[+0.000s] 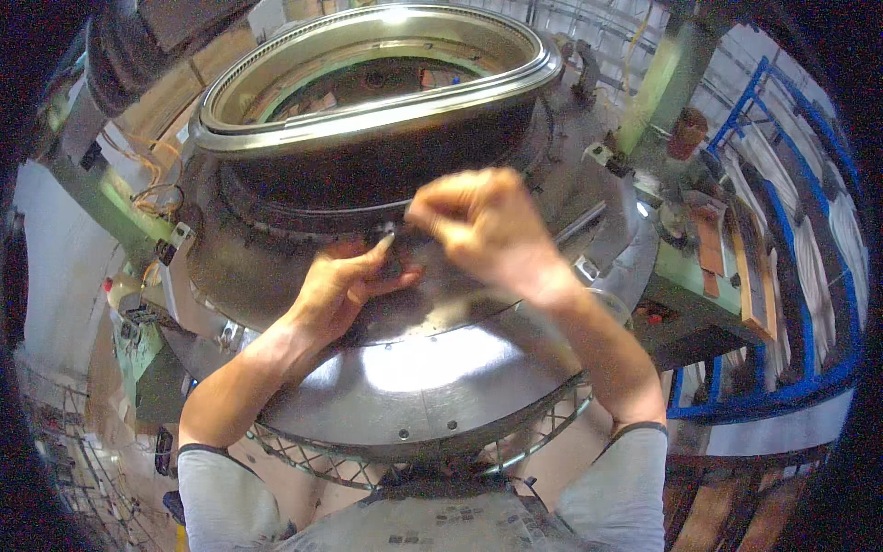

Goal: The person repeatedly picks small metal pieces from a wooden tray and places them into slots around the rim of a large circular metal machine. The person handles the pieces one at a time, inserting them into the machine's edge throughout the clip.

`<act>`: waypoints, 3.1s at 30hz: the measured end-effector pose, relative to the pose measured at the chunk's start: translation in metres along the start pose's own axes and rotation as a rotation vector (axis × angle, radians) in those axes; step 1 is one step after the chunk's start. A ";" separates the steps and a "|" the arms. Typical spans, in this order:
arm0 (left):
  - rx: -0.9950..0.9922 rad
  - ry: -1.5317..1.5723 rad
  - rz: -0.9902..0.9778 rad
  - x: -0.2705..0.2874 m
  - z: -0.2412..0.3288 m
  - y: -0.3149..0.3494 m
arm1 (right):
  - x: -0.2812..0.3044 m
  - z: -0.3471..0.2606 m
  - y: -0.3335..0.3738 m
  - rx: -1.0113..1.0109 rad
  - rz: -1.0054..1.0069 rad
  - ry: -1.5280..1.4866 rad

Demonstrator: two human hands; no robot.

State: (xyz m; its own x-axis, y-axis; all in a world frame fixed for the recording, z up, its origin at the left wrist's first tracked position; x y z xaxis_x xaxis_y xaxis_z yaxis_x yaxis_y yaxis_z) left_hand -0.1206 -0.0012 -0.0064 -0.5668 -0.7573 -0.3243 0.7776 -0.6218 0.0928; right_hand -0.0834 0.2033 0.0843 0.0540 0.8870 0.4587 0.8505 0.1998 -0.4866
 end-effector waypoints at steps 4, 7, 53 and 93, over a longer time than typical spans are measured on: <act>0.008 0.015 0.127 0.006 -0.008 0.001 | -0.055 0.018 0.023 0.102 -0.055 0.218; -0.018 -0.019 0.158 0.006 -0.009 -0.001 | -0.066 0.021 0.027 0.116 0.018 0.306; -0.054 -0.082 0.155 -0.002 0.004 0.004 | 0.026 -0.011 -0.028 0.098 0.591 0.180; -0.028 -0.155 0.143 0.003 -0.002 0.003 | 0.045 0.005 -0.068 0.225 0.347 0.362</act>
State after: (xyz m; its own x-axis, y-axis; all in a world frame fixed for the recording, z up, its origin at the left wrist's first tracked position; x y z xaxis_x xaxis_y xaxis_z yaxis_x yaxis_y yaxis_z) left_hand -0.1194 -0.0046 -0.0094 -0.4839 -0.8602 -0.1611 0.8590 -0.5020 0.1004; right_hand -0.1414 0.2315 0.1345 0.5215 0.7248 0.4502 0.6198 0.0408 -0.7837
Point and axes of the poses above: each hand's wrist, its own y-axis away from the middle knuckle, its own x-axis out of the back of the hand, z = x × y, the point moved 3 cm from there along -y, towards the middle knuckle, and after that the axes turned 15 degrees about -y, right-handed, at the moved point
